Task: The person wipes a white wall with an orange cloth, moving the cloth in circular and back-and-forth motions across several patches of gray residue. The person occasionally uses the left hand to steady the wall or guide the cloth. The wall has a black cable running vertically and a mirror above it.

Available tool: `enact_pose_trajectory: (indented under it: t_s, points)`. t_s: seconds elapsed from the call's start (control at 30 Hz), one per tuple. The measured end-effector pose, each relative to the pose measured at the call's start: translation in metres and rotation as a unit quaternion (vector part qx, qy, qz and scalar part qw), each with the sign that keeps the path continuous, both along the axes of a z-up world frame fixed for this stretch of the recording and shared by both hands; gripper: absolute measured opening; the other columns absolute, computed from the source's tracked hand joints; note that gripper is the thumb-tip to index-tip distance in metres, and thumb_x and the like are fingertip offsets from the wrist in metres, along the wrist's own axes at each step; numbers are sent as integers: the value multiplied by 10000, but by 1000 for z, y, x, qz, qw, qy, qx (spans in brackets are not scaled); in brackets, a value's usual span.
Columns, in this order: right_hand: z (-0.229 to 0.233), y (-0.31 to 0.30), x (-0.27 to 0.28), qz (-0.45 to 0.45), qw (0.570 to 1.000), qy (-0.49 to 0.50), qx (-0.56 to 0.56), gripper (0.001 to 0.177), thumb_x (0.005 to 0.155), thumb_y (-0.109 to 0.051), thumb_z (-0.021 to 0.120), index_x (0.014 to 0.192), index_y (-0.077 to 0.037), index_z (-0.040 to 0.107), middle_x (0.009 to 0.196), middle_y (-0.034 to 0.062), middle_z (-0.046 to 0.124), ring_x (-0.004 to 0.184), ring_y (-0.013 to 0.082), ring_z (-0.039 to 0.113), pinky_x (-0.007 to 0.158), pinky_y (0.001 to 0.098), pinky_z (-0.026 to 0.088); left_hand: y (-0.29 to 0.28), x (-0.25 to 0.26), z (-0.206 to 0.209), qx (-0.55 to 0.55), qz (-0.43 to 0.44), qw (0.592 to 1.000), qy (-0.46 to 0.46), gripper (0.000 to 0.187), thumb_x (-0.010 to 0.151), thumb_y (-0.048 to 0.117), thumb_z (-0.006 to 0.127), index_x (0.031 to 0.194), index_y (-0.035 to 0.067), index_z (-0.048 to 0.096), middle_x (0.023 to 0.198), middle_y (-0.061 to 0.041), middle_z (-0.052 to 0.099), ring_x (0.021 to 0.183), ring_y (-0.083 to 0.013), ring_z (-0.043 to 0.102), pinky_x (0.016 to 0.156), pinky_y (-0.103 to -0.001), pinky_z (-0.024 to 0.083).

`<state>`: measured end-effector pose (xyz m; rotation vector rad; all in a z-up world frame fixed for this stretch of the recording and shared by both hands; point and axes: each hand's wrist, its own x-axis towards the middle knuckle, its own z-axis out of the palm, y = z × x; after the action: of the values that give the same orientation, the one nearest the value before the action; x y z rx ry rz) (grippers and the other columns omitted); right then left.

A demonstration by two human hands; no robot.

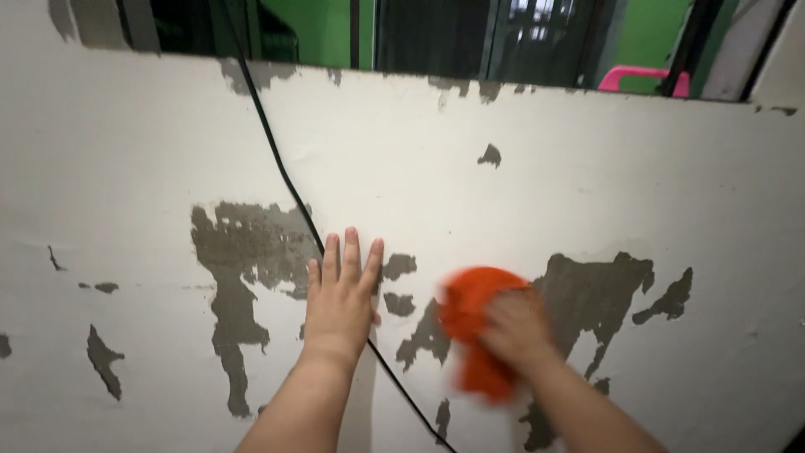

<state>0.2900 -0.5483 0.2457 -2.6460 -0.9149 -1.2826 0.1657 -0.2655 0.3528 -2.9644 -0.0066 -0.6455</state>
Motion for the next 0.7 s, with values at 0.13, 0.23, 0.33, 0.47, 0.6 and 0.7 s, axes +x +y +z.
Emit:
enact_pose_trajectory:
  t_s: [0.13, 0.23, 0.33, 0.47, 0.6, 0.7]
  points:
    - [129, -1, -81, -80, 923, 203, 316, 282, 795, -237, 641, 1030, -107, 726, 1037, 78, 754, 1034, 262, 685, 937, 417, 574, 3, 4, -8, 5, -2, 1000, -11, 1144, 833, 428, 782, 1607, 304, -51, 1685, -117, -49, 1547, -345, -22, 1233, -539, 140]
    - [160, -14, -22, -43, 949, -221, 219, 367, 946, -227, 648, 1238, -10, 598, 1231, 193, 621, 1215, 407, 569, 1095, 486, 408, 2, 8, -7, -1, -4, 1000, -25, 1174, 821, 424, 791, 1642, 325, -42, 1725, -115, -56, 1536, -346, -25, 1220, -550, 133]
    - [196, 22, 16, -63, 905, -198, 370, 585, 965, -297, 644, 1439, 31, 542, 1421, 244, 546, 1308, 440, 472, 1122, 522, 294, 0, 6, -5, 4, 4, 1000, -10, 1165, 822, 424, 789, 1641, 323, -32, 1723, -122, -53, 1534, -346, -22, 1214, -550, 136]
    - [167, 83, 28, -196, 953, -130, 192, 714, 1009, -489, 612, 1268, 173, 548, 1362, 363, 494, 1357, 496, 431, 1226, 593, 221, 3, 5, -9, 18, -1, 1000, -26, 1131, 809, 460, 783, 1625, 281, 19, 1698, -139, -4, 1537, -358, 16, 1217, -550, 162]
    - [74, 71, 10, -15, 988, -157, -8, 412, 769, -288, 653, 1072, -10, 692, 1217, 208, 637, 1215, 401, 534, 1104, 561, 367, 4, 3, -7, 19, 0, 1000, -25, 1153, 806, 491, 775, 1651, 283, 19, 1718, -120, 2, 1534, -347, 18, 1216, -534, 169]
    - [71, 12, -14, -144, 982, 116, -39, 271, 770, -284, 674, 985, -121, 699, 1065, 104, 671, 1089, 286, 605, 1042, 466, 438, 1, 1, -5, 17, 9, 1000, -22, 1115, 812, 496, 771, 1600, 277, 14, 1679, -114, -12, 1541, -341, 14, 1224, -532, 159]
